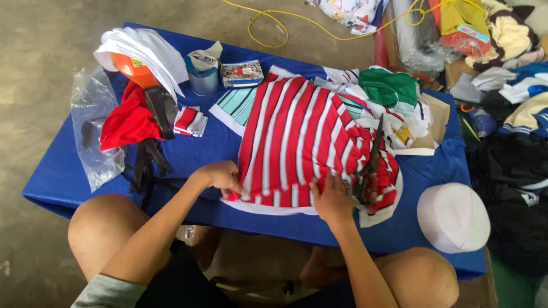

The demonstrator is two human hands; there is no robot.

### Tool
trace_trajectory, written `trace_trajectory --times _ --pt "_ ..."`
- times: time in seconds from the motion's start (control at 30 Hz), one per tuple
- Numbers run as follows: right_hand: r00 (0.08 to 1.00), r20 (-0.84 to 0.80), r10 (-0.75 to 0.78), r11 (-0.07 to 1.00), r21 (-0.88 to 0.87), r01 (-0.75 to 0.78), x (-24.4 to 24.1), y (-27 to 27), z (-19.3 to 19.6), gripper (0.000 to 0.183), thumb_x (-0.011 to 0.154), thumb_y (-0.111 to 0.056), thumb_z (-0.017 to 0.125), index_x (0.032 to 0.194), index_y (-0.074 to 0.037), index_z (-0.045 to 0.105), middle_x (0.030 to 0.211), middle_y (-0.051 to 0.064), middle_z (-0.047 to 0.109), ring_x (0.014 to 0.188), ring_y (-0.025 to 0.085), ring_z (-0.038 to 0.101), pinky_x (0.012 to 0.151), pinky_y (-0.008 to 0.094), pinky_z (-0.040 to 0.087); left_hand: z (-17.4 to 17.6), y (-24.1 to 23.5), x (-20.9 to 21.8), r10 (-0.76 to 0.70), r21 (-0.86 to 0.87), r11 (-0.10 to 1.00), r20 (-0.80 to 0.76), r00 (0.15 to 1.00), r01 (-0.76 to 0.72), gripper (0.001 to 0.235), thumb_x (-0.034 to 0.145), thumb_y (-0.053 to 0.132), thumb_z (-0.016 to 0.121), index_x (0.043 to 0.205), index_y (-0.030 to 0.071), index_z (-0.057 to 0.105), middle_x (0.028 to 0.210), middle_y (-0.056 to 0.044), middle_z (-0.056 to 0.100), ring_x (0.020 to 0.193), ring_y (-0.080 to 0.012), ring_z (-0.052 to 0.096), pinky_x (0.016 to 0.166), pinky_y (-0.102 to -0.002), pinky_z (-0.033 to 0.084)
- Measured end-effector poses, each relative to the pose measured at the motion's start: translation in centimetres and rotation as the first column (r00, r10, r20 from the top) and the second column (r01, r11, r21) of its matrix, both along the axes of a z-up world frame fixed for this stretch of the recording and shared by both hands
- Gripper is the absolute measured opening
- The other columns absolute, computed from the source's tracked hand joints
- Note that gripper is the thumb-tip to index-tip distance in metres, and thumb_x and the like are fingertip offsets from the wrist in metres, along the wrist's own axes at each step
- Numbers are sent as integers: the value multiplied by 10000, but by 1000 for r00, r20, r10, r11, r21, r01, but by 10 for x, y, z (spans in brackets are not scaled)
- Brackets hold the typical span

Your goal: A person uses scissors to cut a piece of red and white striped fabric on a work table.

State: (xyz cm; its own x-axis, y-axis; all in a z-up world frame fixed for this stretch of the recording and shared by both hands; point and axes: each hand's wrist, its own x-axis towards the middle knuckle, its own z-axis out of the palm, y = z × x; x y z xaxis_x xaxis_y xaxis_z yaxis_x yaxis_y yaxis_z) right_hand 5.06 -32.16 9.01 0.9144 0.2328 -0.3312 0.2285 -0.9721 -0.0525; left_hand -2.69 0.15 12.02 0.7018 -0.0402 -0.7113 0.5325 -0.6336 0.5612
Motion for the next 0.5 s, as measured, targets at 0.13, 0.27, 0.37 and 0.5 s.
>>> trace_trajectory --times 0.13,0.27,0.37,0.5 --pt "999 45 -27 996 -88 31 18 -25 -27 876 979 -729 323 1617 -128 321 1662 143 380 1510 297 406 1128 642 383 4 -1 -7 -30 -67 997 -70 997 25 395 866 273 825 660 139 516 826 -147 794 764 -290 788 493 -214 495" --pt "978 110 -176 983 65 170 26 -29 14 523 930 -676 529 1241 -289 695 1167 17 754 1113 294 726 868 513 598 16 -26 -7 -2 343 939 107 994 -35 296 918 415 696 920 123 653 943 -139 769 874 -310 748 728 -404 565" --pt "949 223 -224 973 108 204 31 -37 33 449 955 -618 567 1187 -268 726 1070 50 749 1016 329 751 789 519 616 12 -56 -13 -64 496 860 335 940 -118 559 932 540 649 1288 117 570 1236 -193 670 1185 -402 651 926 -512 536" --pt "866 308 -395 919 136 371 72 -80 -15 569 943 -448 680 1260 13 572 1185 235 570 1081 459 644 737 632 604 11 -84 -27 -329 611 789 328 886 66 734 1016 677 301 1619 262 250 1699 -193 126 1563 -403 121 1248 -558 62"
